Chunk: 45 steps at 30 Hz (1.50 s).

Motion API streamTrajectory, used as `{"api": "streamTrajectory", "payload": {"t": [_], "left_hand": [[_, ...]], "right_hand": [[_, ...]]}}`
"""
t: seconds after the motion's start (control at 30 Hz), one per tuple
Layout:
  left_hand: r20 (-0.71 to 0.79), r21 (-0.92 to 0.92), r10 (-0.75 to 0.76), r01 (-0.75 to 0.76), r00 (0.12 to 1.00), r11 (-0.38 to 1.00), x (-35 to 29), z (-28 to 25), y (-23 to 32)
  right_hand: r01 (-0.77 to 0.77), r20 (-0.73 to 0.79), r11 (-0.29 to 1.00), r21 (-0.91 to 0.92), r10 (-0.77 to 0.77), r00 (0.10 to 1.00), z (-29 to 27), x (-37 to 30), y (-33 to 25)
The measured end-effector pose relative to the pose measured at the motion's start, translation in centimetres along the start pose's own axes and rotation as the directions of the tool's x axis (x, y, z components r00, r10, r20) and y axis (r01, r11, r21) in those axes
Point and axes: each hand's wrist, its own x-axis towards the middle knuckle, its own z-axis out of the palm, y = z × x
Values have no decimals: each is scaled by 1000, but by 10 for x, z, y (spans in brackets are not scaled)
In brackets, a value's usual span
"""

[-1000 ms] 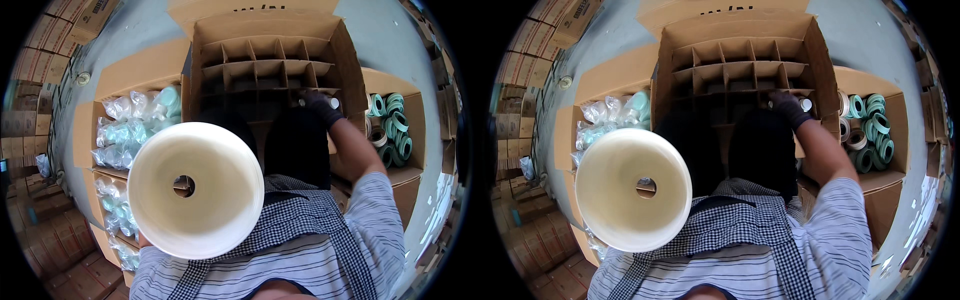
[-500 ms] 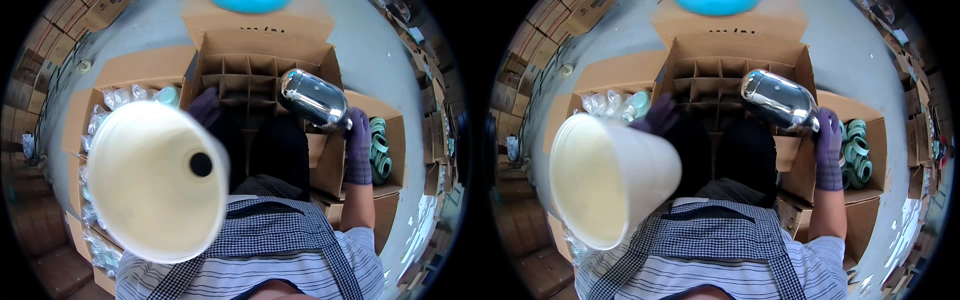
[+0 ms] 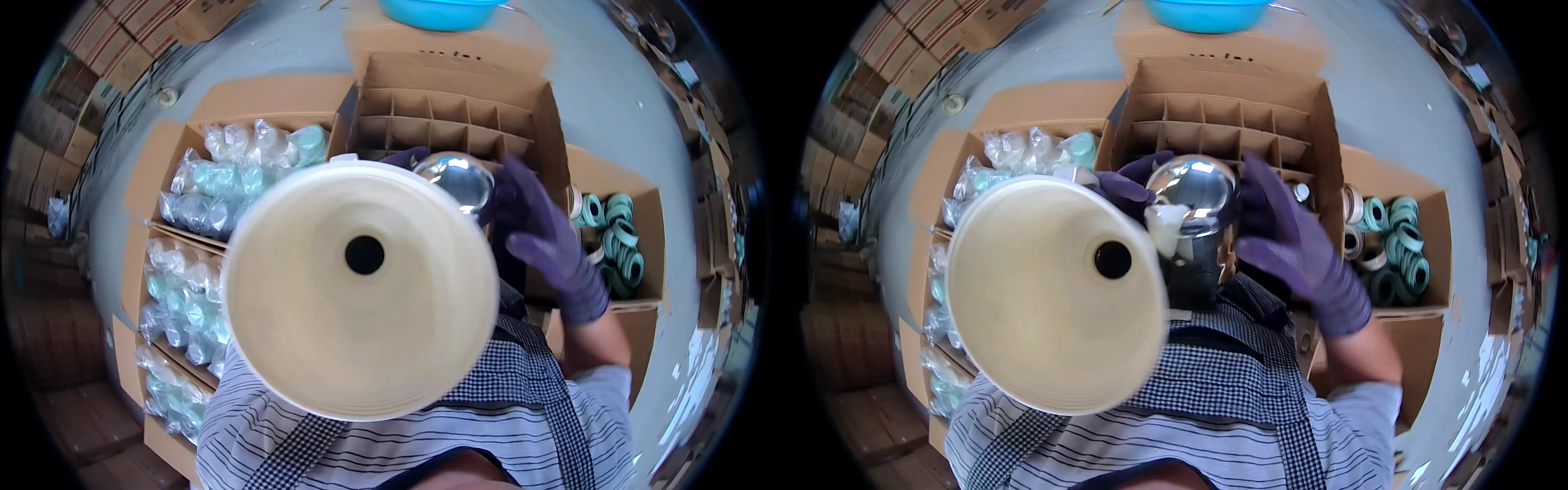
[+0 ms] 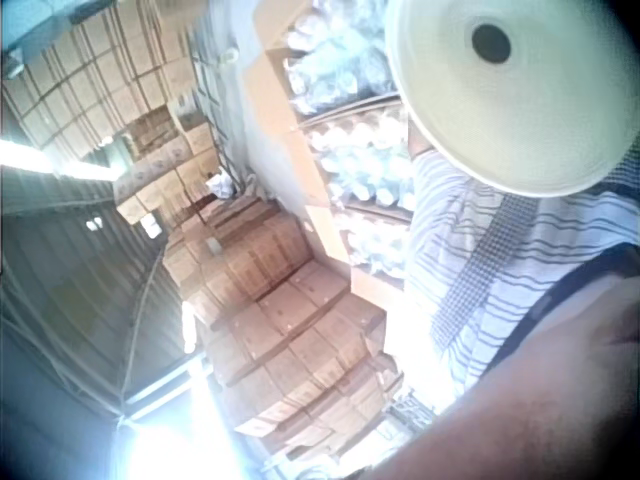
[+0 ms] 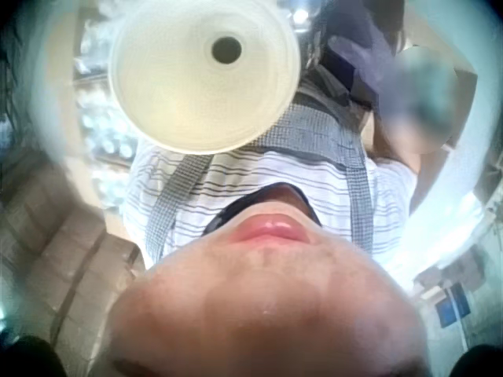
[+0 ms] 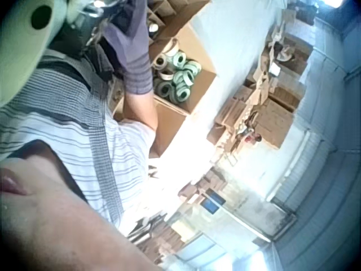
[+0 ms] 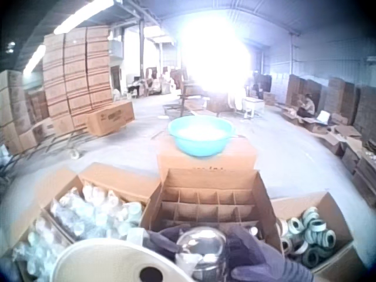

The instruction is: The person assembles white electric kettles by hand in a warehouse setting. They pick up kettle bodies, insert internal components, and screw on lids, then place the finished units into plastic bags and cardboard boxes.

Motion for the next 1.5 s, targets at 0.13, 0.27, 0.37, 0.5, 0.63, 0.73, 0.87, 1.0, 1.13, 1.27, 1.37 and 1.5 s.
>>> {"api": "streamTrajectory", "payload": {"t": [0.13, 0.27, 0.37, 0.5, 0.63, 0.73, 0.87, 1.0, 1.13, 1.27, 1.37, 1.5], "left_hand": [[166, -45, -123, 132, 978, 990, 49, 37, -33], [198, -185, -265, 302, 944, 935, 46, 23, -59], [211, -320, -410, 459, 887, 829, 44, -21, -66], [393, 455, 63, -254, 917, 854, 55, -42, -50], [413, 305, -216, 89, 885, 948, 59, 26, -40], [481, 306, -151, -4, 864, 952, 56, 81, -44], [613, 189, -89, -36, 785, 981, 45, 123, -33], [537, 341, 87, -310, 839, 887, 23, 80, -68], [321, 68, -142, 127, 936, 990, -64, 76, -126], [336, -33, -169, 191, 927, 981, -28, 92, -37], [208, -57, 379, -376, 902, 925, 19, 107, 25], [126, -153, 449, -430, 885, 890, 24, 116, 52]], "right_hand": [[-150, 41, 725, -672, 239, 970, -25, 40, -51], [-251, -118, 792, -556, 224, 967, -64, -9, -16], [-177, -280, 950, -259, 102, 955, -92, -99, 52], [-61, -520, 986, 154, 134, 844, -66, -165, 109], [-32, -562, 970, 241, 167, 810, -54, -170, 120], [-26, -546, 980, 196, 131, 828, -47, -157, 117], [26, -422, 989, 148, 40, 906, -30, -120, 103], [-119, -270, 921, -371, 16, 963, -28, -101, 103], [-189, -234, 931, -313, 117, 965, -32, -93, 98], [-203, -322, 963, -178, 138, 937, -63, -92, 105], [-139, -298, 933, 332, 244, 923, -82, -83, 125], [-151, -312, 969, 197, 208, 927, -82, -79, 136]]}}
